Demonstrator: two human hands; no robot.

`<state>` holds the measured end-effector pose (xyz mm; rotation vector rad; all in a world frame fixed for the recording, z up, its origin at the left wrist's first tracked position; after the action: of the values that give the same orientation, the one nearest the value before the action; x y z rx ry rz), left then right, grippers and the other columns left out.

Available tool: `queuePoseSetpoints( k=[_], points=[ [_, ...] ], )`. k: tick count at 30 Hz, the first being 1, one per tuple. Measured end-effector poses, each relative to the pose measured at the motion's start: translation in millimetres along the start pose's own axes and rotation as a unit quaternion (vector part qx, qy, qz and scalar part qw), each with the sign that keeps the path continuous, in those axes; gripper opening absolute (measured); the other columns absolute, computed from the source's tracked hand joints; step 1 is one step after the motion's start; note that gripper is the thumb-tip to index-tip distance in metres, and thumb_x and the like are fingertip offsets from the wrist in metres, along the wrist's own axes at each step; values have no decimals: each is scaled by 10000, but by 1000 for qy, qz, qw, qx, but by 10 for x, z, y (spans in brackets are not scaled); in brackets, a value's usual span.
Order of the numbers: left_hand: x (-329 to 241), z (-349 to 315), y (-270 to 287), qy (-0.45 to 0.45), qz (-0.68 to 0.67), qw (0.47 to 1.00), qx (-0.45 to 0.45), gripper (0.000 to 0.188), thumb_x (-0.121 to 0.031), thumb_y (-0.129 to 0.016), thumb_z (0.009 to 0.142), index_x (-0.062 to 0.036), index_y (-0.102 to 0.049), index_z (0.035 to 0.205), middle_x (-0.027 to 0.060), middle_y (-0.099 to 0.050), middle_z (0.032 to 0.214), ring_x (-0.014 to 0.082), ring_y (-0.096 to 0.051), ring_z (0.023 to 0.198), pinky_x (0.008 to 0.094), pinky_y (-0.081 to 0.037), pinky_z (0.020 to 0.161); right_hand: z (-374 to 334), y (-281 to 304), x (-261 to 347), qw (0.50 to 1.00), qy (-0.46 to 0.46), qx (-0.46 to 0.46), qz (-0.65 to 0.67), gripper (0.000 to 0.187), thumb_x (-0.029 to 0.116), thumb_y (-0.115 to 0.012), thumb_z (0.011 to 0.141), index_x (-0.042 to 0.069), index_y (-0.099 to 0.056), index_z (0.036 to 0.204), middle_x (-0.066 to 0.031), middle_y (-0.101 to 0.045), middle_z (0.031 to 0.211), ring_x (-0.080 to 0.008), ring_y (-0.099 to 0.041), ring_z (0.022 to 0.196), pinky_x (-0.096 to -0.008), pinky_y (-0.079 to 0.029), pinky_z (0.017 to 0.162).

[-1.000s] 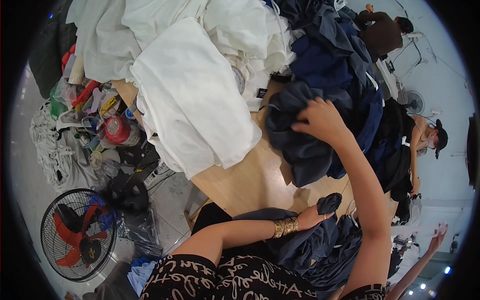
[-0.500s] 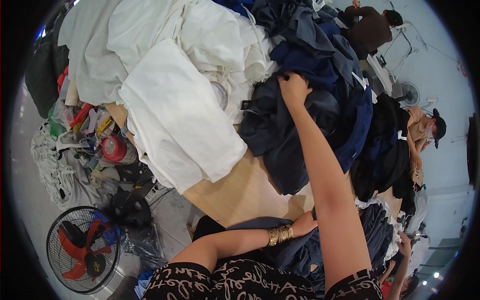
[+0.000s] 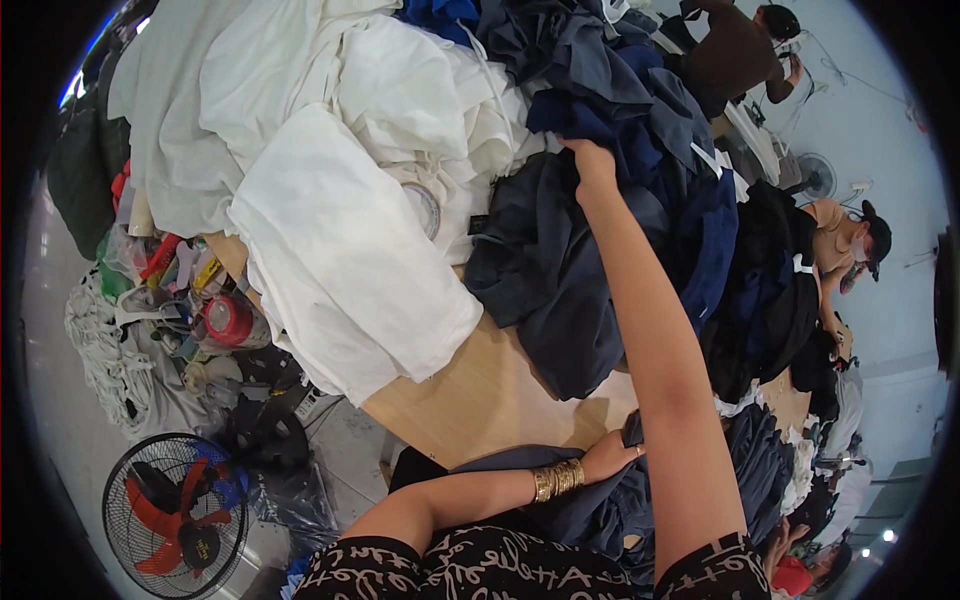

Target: Trimming excess threads and inspecting garments in a textile workshop.

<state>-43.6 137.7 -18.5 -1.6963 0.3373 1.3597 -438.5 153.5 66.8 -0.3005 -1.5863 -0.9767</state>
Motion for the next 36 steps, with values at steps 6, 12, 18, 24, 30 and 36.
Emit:
queuePoseSetpoints(
  k=[6,12,18,24,30,36],
  points=[
    [-158,-112,162,107,-25,994,12,427,-369,-578,860,32,-593,1004,147,-645,894,205,-607,863,317,-451,781,-1489,397,895,937,19,335,97,204,191,-599,778,13,-630,873,-40,-628,844,-151,-562,836,-267,-392,806],
    [99,-59,151,89,-43,995,-30,442,-401,-606,835,27,-618,947,127,-660,822,205,-627,818,314,-465,732,-1789,1852,1332,945,43,258,196,185,219,-466,879,37,-500,866,-56,-499,622,-172,-516,590,-328,-440,721],
    [69,-141,232,131,-38,991,-19,408,-383,-622,832,18,-640,901,94,-668,815,152,-623,773,275,-469,697,-2104,3500,1350,972,99,79,198,190,202,-395,930,56,-477,840,45,-306,443,-67,-262,355,-222,-287,500],
    [-150,-292,107,156,-63,985,31,315,-323,-632,844,-10,-633,879,-7,-578,690,62,-516,589,211,-411,545,-2382,5214,1010,959,139,-68,237,160,198,-438,930,96,-476,814,67,-273,425,-28,-213,302,-195,-224,377],
    [-710,-785,219,79,-152,982,74,100,-60,-552,870,6,-592,934,39,-591,826,71,-494,631,226,-422,599,-2662,6132,-107,945,62,-223,233,158,209,-483,919,80,-501,828,59,-267,439,-40,-218,320,-198,-244,383],
    [-848,-907,699,51,-33,997,-56,345,-318,-482,926,24,-514,887,42,-472,548,126,-458,465,268,-409,527,-3776,7460,-1172,811,98,-501,286,137,196,-474,907,72,-482,849,35,-334,545,-65,-275,377,-202,-279,380]
  ],
)
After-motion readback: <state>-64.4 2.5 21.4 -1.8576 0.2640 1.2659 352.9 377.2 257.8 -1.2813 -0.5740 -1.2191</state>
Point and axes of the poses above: each hand's wrist, its own z-axis towards the middle knuckle, its own y-axis out of the back of the hand, x = y × z, the point moved 9 cm from there along z, towards the middle knuckle
